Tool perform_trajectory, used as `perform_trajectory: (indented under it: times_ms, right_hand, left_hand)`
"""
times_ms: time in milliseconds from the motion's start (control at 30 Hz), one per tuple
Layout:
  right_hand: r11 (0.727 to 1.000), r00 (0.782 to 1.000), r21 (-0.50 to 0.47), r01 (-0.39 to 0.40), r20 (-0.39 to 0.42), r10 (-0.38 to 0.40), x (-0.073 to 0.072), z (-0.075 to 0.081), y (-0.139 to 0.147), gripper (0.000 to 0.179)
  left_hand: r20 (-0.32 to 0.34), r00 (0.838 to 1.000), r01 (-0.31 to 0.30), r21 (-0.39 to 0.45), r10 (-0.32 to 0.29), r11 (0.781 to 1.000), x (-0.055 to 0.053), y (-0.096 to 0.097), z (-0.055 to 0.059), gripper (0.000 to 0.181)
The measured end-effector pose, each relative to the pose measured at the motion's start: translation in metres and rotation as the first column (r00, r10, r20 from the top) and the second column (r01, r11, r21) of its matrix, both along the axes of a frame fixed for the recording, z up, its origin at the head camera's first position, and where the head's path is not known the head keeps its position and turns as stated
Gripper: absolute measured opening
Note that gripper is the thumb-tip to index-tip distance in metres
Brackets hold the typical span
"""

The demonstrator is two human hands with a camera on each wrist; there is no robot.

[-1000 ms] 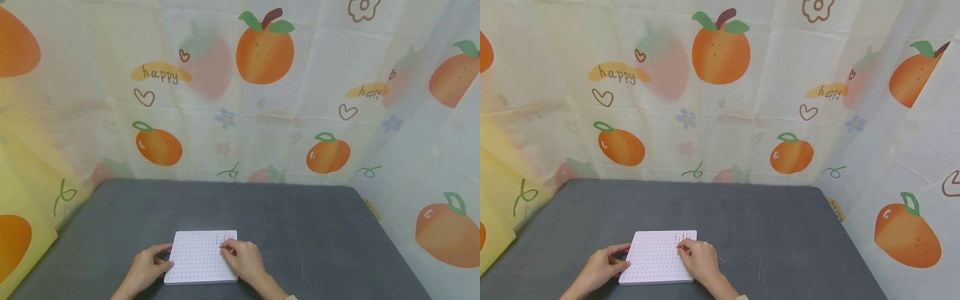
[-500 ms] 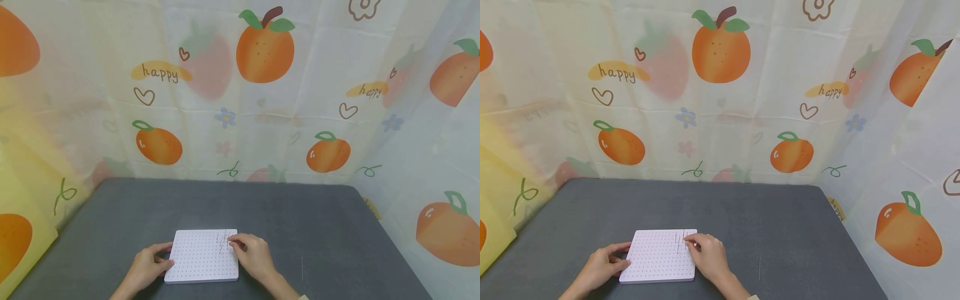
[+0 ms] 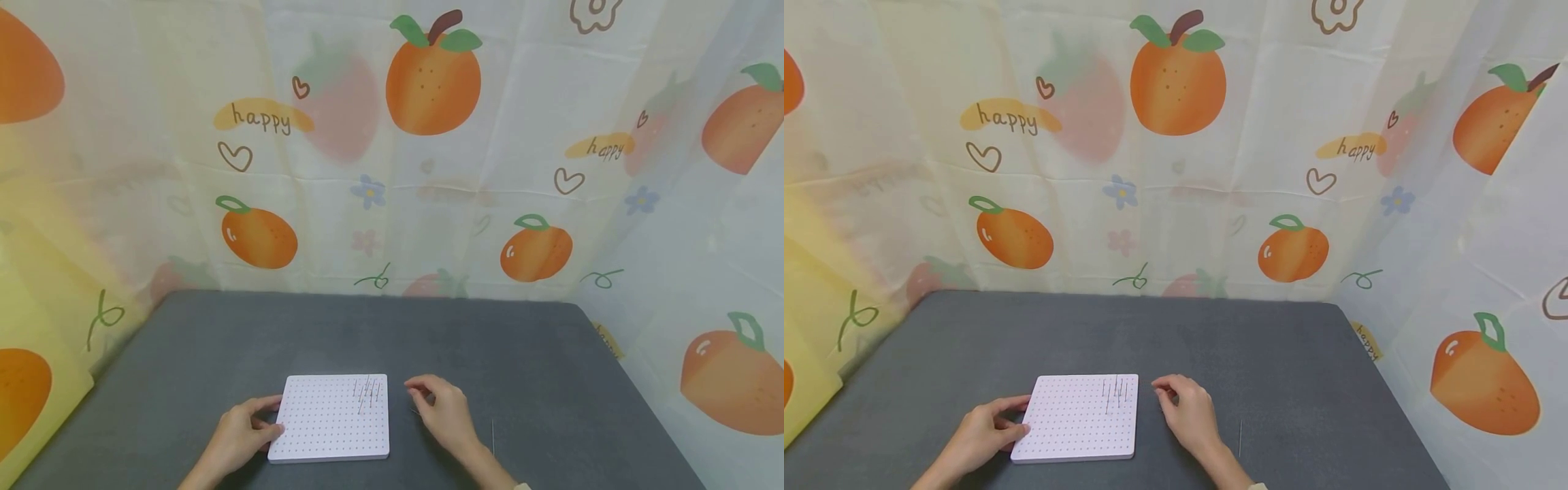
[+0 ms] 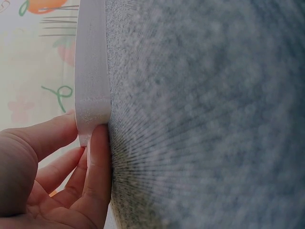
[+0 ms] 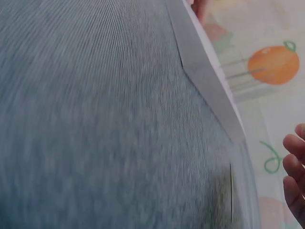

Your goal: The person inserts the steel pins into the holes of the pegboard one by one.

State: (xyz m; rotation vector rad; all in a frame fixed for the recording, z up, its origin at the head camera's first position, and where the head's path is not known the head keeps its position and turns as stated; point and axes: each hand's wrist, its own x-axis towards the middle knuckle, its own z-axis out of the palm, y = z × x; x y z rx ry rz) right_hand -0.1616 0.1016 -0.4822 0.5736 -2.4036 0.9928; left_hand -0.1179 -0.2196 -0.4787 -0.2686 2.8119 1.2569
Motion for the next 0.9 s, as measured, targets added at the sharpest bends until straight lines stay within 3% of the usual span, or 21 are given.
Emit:
perform_trajectory:
  times_ms: [267,567,900]
  right_hand:
    - [0.998,0.996,0.034,0.057,0.064,-0.059,0.0,-0.005,0.013,0.02]
    - [0.988,0.966,0.147,0.038,0.249,-0.075,0.007,-0.01,0.019,0.015]
    - [0.973,0.954,0.226,0.033,0.285,-0.098,0.009,-0.014,0.022,0.014]
  left_hand:
    - [0.013,1.0,0.0,-0.007,0.0,1.0,-0.002,-0.001,-0.002,0.053]
    - [0.008,1.0,0.003,0.005,-0.003,1.0,-0.002,-0.002,-0.004,0.054]
    - [0.012,1.0,0.002,-0.008,-0.001,1.0,-0.002,-0.002,-0.003,0.053]
